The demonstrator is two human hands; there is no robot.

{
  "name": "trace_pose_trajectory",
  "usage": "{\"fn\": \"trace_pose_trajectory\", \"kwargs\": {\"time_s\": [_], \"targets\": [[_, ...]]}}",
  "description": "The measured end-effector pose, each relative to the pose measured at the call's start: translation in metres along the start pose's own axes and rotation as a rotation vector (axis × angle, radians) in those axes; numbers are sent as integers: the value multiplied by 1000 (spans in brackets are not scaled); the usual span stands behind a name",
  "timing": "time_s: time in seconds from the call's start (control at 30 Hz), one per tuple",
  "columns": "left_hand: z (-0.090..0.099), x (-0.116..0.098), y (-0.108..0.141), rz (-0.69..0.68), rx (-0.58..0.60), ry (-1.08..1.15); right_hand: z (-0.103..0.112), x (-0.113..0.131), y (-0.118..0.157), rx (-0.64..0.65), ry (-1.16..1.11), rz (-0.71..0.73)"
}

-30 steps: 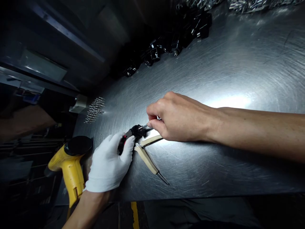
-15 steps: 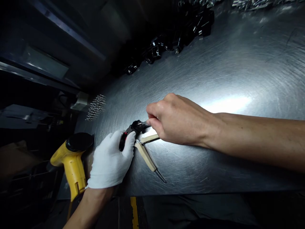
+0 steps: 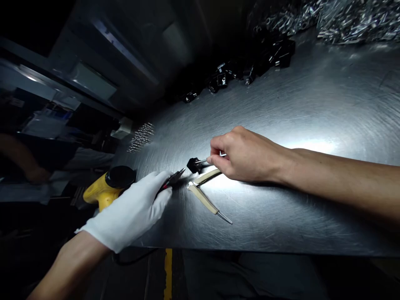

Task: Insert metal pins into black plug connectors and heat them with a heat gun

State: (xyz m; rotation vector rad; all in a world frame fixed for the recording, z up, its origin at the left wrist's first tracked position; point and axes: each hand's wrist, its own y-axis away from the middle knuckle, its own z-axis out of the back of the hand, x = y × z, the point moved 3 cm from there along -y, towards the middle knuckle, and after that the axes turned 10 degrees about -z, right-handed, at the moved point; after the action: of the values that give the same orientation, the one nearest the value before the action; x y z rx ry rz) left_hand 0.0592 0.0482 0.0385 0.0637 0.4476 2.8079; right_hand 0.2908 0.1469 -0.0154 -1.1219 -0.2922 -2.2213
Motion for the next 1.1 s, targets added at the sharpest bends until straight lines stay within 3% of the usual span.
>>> {"fn": "trace_pose_trajectory", "kwargs": {"time_s": [0.23, 0.63, 0.83, 1.1], "targets": [[17, -9, -9, -123, 79, 78, 1, 0, 1, 6, 19, 33], [23, -5, -9, 49, 257, 109, 2, 0, 1, 43, 16, 11], [23, -14, -16, 2, 230, 134, 2, 0, 2, 41, 21, 22], [4, -7, -15, -25, 156, 159, 3, 1, 1, 18, 33, 8]]}}
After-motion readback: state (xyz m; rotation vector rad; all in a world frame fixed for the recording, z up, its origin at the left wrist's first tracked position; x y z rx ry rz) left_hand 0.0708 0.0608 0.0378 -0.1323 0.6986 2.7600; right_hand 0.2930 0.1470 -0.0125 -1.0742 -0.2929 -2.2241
